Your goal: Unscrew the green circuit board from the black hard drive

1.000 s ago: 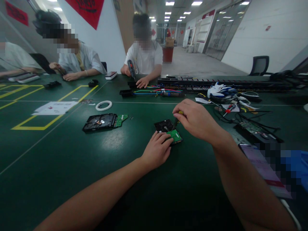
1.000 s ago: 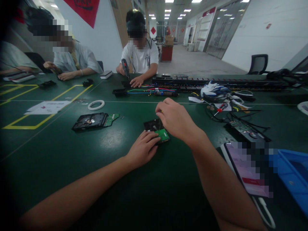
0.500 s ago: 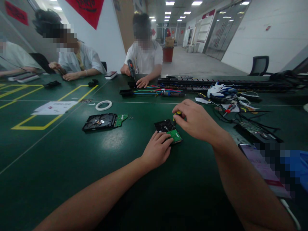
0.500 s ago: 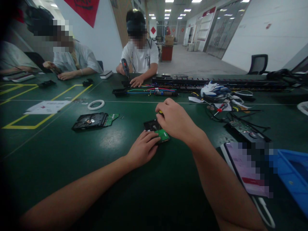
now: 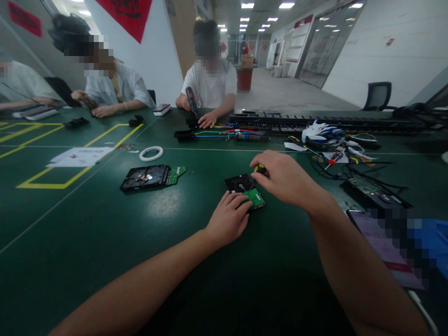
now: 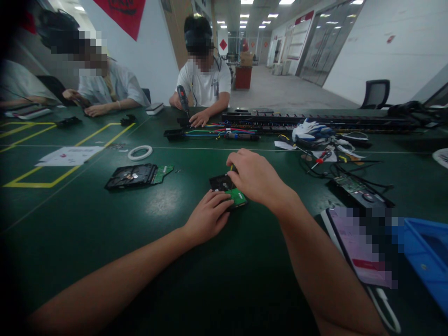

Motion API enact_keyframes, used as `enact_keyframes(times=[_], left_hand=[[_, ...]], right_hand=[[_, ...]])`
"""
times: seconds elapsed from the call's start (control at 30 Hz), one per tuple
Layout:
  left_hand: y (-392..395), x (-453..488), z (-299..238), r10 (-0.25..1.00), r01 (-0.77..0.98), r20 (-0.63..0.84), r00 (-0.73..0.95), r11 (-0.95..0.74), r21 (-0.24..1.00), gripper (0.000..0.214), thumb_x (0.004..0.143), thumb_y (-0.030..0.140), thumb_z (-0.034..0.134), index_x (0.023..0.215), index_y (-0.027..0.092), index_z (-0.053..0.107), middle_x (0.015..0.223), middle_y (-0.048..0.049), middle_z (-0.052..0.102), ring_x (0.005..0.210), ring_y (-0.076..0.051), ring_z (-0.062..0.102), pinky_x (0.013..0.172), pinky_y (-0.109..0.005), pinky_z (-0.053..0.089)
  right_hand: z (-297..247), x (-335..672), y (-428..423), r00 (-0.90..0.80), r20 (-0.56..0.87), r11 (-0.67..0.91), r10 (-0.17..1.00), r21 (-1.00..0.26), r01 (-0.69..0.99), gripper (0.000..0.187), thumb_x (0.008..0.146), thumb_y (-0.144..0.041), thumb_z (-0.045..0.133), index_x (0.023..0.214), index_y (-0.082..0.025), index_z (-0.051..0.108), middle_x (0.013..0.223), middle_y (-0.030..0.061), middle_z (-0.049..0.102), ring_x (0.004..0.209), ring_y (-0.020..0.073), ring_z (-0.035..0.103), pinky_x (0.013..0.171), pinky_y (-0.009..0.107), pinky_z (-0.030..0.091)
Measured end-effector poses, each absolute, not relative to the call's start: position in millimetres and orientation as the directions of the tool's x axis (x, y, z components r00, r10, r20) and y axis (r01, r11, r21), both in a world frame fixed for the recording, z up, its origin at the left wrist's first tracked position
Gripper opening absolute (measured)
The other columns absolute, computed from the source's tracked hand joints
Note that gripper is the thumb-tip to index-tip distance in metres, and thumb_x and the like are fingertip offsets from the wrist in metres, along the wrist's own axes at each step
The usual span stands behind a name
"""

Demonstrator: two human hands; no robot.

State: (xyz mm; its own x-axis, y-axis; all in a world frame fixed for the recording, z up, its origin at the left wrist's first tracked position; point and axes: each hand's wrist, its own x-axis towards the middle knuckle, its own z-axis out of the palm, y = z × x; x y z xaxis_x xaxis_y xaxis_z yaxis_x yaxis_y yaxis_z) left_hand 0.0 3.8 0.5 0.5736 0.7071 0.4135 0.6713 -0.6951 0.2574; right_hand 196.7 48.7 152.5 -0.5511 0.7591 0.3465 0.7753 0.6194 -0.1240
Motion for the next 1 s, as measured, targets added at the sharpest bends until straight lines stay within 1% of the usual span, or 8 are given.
enact_keyframes(times=[0.23, 0.4, 0.53, 0.67, 0.77, 0.83, 0.9, 1.0], left_hand=[[4, 0, 1, 0.710, 0.673, 0.406, 0.576, -0.693, 0.258, 0.040, 0.099, 0.024, 0.059, 0.138, 0.021, 0.063, 0.142, -0.0119, 0.063, 0.133, -0.033, 0.054, 0.122, -0.064, 0.037], [3, -1, 4, 0.713, 0.673, 0.400, 0.576, -0.691, 0.263, 0.039, 0.100, 0.023, 0.056, 0.138, 0.020, 0.063, 0.142, -0.0116, 0.063, 0.134, -0.033, 0.054, 0.123, -0.063, 0.037], [2, -1, 4, 0.714, 0.668, 0.400, 0.575, -0.692, 0.273, 0.039, 0.101, 0.022, 0.056, 0.139, 0.019, 0.062, 0.142, -0.0115, 0.063, 0.135, -0.032, 0.053, 0.124, -0.063, 0.036], [2, -2, 3, 0.713, 0.667, 0.405, 0.572, -0.692, 0.277, 0.039, 0.100, 0.022, 0.056, 0.138, 0.019, 0.062, 0.142, -0.0119, 0.063, 0.136, -0.032, 0.053, 0.124, -0.063, 0.036], [3, -2, 2, 0.719, 0.672, 0.402, 0.566, -0.686, 0.281, 0.039, 0.100, 0.024, 0.057, 0.139, 0.021, 0.062, 0.142, -0.0110, 0.063, 0.136, -0.032, 0.053, 0.125, -0.062, 0.036], [3, -2, 1, 0.721, 0.672, 0.405, 0.562, -0.684, 0.283, 0.040, 0.099, 0.024, 0.057, 0.139, 0.023, 0.061, 0.142, -0.0104, 0.063, 0.137, -0.032, 0.053, 0.126, -0.062, 0.035], [3, -2, 1, 0.718, 0.669, 0.413, 0.561, -0.686, 0.284, 0.041, 0.099, 0.024, 0.058, 0.140, 0.023, 0.061, 0.142, -0.0102, 0.063, 0.139, -0.032, 0.052, 0.127, -0.062, 0.034], [4, -2, 2, 0.719, 0.666, 0.418, 0.556, -0.686, 0.294, 0.044, 0.098, 0.026, 0.060, 0.141, 0.023, 0.060, 0.143, -0.0107, 0.062, 0.140, -0.031, 0.051, 0.128, -0.061, 0.032]], right_hand=[[156, 197, 47, -0.508, 0.396, 0.603, 0.765, -0.165, 0.780, 0.019, 0.092, -0.019, 0.064, 0.109, -0.016, 0.071, 0.109, 0.0112, 0.073, 0.096, 0.0265, 0.067, 0.087, 0.039, 0.049], [159, 202, 50, -0.438, 0.496, 0.585, 0.750, -0.188, 0.789, 0.026, 0.088, -0.017, 0.066, 0.113, -0.015, 0.070, 0.107, 0.0103, 0.074, 0.090, 0.0251, 0.066, 0.083, 0.037, 0.048], [159, 210, 56, -0.398, 0.539, 0.569, 0.742, -0.192, 0.800, 0.017, 0.092, -0.025, 0.066, 0.105, -0.018, 0.074, 0.104, 0.0092, 0.074, 0.094, 0.0263, 0.066, 0.086, 0.039, 0.048], [155, 213, 63, -0.368, 0.531, 0.533, 0.764, -0.197, 0.823, 0.022, 0.098, -0.038, 0.064, 0.104, -0.020, 0.074, 0.101, 0.0100, 0.071, 0.100, 0.0285, 0.063, 0.090, 0.043, 0.047], [152, 214, 66, -0.334, 0.505, 0.499, 0.796, -0.234, 0.835, 0.022, 0.102, -0.038, 0.057, 0.104, -0.020, 0.070, 0.101, 0.0114, 0.067, 0.102, 0.0297, 0.060, 0.092, 0.045, 0.047], [151, 215, 68, -0.302, 0.517, 0.485, 0.801, -0.265, 0.834, 0.019, 0.102, -0.034, 0.054, 0.106, -0.020, 0.066, 0.105, 0.0131, 0.066, 0.105, 0.0306, 0.060, 0.095, 0.047, 0.047], [149, 218, 72, -0.272, 0.552, 0.480, 0.788, -0.276, 0.832, 0.017, 0.100, -0.031, 0.056, 0.111, -0.020, 0.063, 0.113, 0.0149, 0.065, 0.107, 0.0311, 0.060, 0.096, 0.047, 0.047], [142, 226, 86, -0.238, 0.577, 0.476, 0.781, -0.305, 0.825, 0.029, 0.096, -0.031, 0.063, 0.122, -0.019, 0.060, 0.119, 0.0148, 0.067, 0.107, 0.0301, 0.062, 0.095, 0.046, 0.049]])
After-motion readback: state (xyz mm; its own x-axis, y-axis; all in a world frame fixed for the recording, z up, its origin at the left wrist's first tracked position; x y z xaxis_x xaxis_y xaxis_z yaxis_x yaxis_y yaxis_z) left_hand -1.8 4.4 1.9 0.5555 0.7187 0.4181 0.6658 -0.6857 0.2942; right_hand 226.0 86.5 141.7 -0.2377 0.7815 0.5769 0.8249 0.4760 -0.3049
